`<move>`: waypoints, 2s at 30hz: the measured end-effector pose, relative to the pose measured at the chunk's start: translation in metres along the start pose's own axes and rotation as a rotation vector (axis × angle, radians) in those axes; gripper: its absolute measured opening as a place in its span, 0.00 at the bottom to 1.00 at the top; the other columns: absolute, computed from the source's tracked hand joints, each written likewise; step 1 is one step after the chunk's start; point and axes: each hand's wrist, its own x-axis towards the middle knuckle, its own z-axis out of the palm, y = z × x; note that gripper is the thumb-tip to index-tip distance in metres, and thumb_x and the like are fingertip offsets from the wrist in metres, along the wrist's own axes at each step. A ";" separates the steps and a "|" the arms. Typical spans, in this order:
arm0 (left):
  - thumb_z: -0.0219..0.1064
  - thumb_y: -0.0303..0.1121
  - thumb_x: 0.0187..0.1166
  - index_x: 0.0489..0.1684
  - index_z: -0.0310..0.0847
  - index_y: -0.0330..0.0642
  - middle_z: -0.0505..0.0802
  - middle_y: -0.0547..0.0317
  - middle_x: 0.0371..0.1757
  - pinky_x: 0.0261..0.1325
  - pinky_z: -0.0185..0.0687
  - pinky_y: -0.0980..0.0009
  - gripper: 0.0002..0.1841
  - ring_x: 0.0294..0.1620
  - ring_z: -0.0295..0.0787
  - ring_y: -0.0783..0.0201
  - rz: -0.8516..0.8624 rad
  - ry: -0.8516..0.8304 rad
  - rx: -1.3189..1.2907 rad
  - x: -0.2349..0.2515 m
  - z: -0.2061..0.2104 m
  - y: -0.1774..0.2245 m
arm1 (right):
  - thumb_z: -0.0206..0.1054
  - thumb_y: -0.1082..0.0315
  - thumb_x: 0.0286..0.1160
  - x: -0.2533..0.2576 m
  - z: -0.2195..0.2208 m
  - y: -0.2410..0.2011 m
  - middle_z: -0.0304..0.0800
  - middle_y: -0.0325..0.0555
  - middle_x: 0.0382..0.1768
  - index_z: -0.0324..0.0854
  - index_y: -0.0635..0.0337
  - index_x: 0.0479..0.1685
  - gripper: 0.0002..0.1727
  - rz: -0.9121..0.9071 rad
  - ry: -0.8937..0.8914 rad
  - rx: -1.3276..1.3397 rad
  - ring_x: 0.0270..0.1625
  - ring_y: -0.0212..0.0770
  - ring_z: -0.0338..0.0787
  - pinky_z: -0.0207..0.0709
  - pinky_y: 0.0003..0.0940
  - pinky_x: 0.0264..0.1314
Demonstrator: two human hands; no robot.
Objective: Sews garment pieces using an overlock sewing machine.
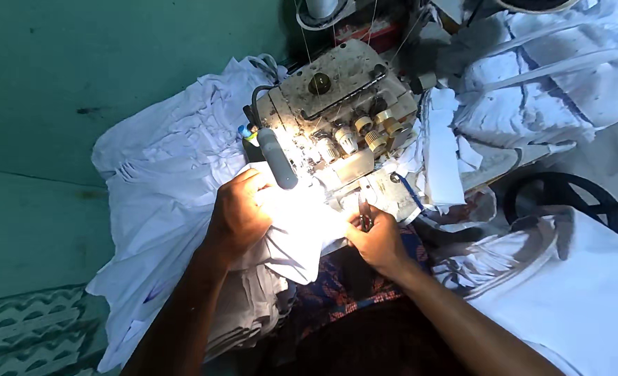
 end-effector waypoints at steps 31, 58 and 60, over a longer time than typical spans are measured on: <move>0.69 0.29 0.71 0.41 0.85 0.32 0.89 0.46 0.43 0.56 0.81 0.59 0.08 0.47 0.87 0.58 -0.031 0.219 -0.126 0.023 0.044 -0.008 | 0.66 0.66 0.77 0.008 0.020 -0.015 0.81 0.33 0.18 0.84 0.56 0.35 0.06 0.077 -0.107 0.074 0.15 0.27 0.79 0.78 0.25 0.19; 0.70 0.27 0.81 0.44 0.87 0.38 0.94 0.60 0.45 0.49 0.90 0.75 0.03 0.46 0.91 0.71 0.130 0.312 -0.876 -0.115 0.028 0.096 | 0.75 0.70 0.76 -0.071 -0.026 -0.057 0.90 0.41 0.40 0.87 0.65 0.46 0.08 -0.603 -0.271 0.124 0.34 0.24 0.85 0.81 0.18 0.36; 0.69 0.26 0.80 0.44 0.88 0.34 0.94 0.58 0.40 0.41 0.92 0.74 0.05 0.37 0.92 0.71 0.016 0.290 -0.863 -0.127 0.049 0.098 | 0.76 0.68 0.75 -0.078 -0.027 -0.037 0.92 0.37 0.31 0.89 0.64 0.43 0.07 -0.516 -0.154 -0.013 0.28 0.25 0.87 0.83 0.20 0.30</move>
